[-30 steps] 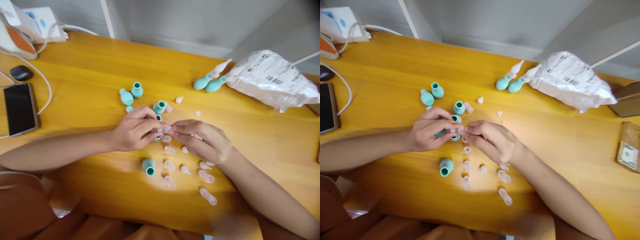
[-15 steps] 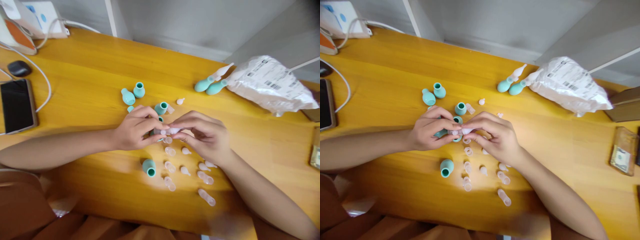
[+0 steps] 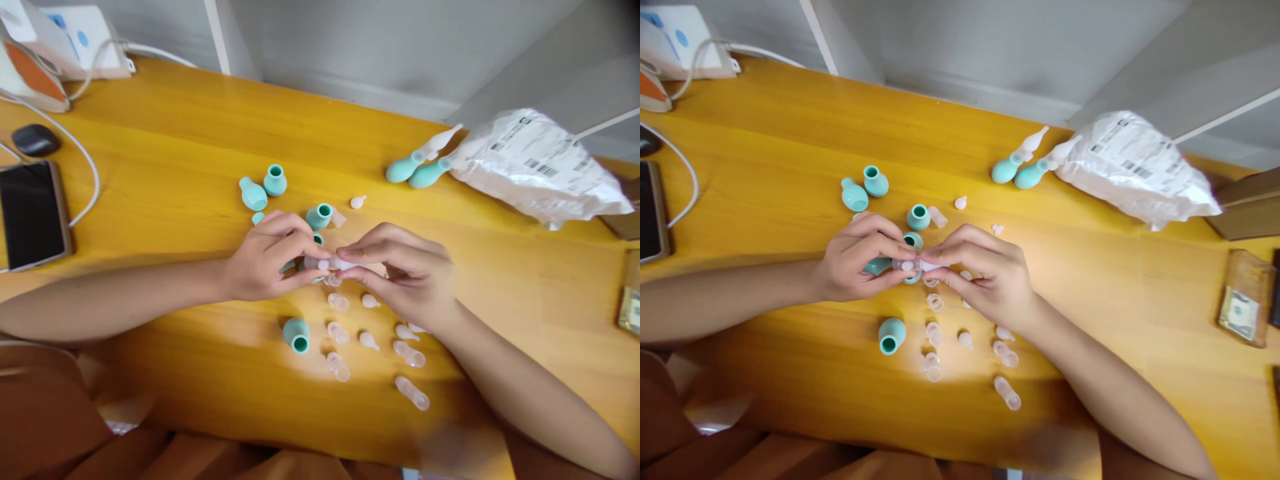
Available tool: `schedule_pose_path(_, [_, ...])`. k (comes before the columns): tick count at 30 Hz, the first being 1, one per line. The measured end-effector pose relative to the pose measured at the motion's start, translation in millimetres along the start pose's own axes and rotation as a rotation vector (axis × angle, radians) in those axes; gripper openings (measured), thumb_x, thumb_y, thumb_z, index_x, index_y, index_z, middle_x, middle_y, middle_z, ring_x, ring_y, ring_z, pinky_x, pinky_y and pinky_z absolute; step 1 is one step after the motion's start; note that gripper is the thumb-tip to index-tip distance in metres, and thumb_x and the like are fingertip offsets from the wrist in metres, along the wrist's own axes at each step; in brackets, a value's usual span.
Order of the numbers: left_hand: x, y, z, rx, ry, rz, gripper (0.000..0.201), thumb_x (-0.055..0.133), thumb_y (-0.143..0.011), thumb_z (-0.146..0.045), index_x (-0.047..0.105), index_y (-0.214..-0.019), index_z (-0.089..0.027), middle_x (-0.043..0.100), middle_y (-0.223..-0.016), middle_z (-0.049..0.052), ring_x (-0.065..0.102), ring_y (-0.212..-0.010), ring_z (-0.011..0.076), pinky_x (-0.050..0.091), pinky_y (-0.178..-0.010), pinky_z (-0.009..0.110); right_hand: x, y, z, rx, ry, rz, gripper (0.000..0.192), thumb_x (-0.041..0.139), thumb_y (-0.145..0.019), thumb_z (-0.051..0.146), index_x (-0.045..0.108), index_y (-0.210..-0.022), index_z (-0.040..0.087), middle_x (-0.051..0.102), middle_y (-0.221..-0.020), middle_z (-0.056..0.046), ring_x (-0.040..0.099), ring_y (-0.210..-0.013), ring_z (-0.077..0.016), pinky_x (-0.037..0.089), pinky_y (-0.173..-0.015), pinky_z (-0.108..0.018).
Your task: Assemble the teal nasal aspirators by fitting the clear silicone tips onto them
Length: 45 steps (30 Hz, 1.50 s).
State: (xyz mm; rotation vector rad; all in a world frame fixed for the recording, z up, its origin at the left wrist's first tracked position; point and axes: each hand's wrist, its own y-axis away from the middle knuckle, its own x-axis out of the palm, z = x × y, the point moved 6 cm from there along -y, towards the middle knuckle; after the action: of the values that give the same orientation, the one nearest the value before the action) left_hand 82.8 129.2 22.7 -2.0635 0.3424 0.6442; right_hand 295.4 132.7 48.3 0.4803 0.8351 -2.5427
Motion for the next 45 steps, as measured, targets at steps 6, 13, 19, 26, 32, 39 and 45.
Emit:
schedule_pose_path(6, [-1.3, -0.7, -2.2, 0.026, -0.001, 0.010, 0.013, 0.079, -0.112, -0.037, 0.075, -0.117, -0.026, 0.087, -0.105, 0.001, 0.081, -0.096, 0.0185, 0.057, -0.087, 0.036, 1.7, 3.0, 0.5, 0.016, 0.019, 0.011, 0.036, 0.092, -0.099, 0.015, 0.090, -0.128, 0.037, 0.089, -0.105, -0.003, 0.083, -0.082, -0.0190, 0.071, -0.071, -0.032])
schedule_pose_path(13, [-2.0, -2.4, -3.0, 0.038, -0.017, 0.004, 0.008, 0.078, -0.111, -0.031, 0.075, -0.115, -0.026, 0.088, -0.103, 0.002, 0.082, -0.095, 0.0191, 0.057, -0.086, 0.037, 3.0, 4.8, 8.4, -0.026, 0.130, -0.001, 0.039, 0.092, -0.099, 0.015, 0.089, -0.128, 0.040, 0.086, -0.103, -0.003, 0.082, -0.080, -0.0203, 0.072, -0.068, -0.035])
schedule_pose_path(19, [0.2, -1.3, -4.7, 0.060, -0.043, 0.017, 0.005, 0.079, -0.109, -0.029, 0.074, -0.109, -0.026, 0.089, -0.102, 0.000, 0.082, -0.095, 0.0189, 0.056, -0.086, 0.038, 4.4, 4.8, 11.6, -0.030, 0.176, 0.038, 0.031, 0.088, -0.102, 0.016, 0.090, -0.124, 0.037, 0.085, -0.102, -0.003, 0.083, -0.085, -0.0209, 0.074, -0.071, -0.035])
schedule_pose_path(26, [-0.7, -0.5, -4.8, 0.055, -0.051, -0.006, 0.008, 0.077, -0.112, -0.030, 0.072, -0.109, -0.024, 0.088, -0.102, 0.002, 0.083, -0.097, 0.0187, 0.055, -0.085, 0.037, 5.8, 4.7, 5.4, 0.064, 0.089, -0.024, 0.029, 0.094, -0.098, 0.017, 0.092, -0.118, 0.038, 0.087, -0.099, -0.002, 0.083, -0.078, -0.0209, 0.073, -0.069, -0.036])
schedule_pose_path(32, [-0.5, -0.3, -3.4, 0.053, -0.050, -0.007, 0.007, 0.077, -0.111, -0.031, 0.072, -0.112, -0.026, 0.089, -0.105, 0.002, 0.083, -0.097, 0.0193, 0.054, -0.085, 0.038, 8.5, 6.1, 4.5, 0.094, 0.124, -0.035, 0.022, 0.094, -0.098, 0.020, 0.091, -0.113, 0.036, 0.087, -0.097, -0.001, 0.082, -0.076, -0.0195, 0.072, -0.069, -0.034])
schedule_pose_path(39, [-1.8, -3.6, -5.1, 0.057, -0.039, 0.019, 0.007, 0.078, -0.111, -0.029, 0.072, -0.113, -0.025, 0.088, -0.104, 0.002, 0.083, -0.101, 0.0193, 0.057, -0.087, 0.037, 5.7, 0.4, 4.7, 0.091, 0.051, 0.013, 0.024, 0.091, -0.100, 0.016, 0.089, -0.115, 0.034, 0.086, -0.100, -0.002, 0.082, -0.083, -0.0193, 0.072, -0.075, -0.034])
schedule_pose_path(45, [-6.0, -8.6, -6.8, 0.024, -0.052, 0.022, 0.020, 0.084, -0.109, -0.037, 0.075, -0.124, -0.026, 0.086, -0.108, 0.003, 0.080, -0.106, 0.0220, 0.064, -0.090, 0.037, 1.1, -6.1, -0.2, 0.193, -0.071, 0.035, 0.014, 0.091, -0.101, 0.025, 0.085, -0.113, 0.028, 0.079, -0.099, -0.002, 0.078, -0.085, -0.0172, 0.068, -0.076, -0.031])
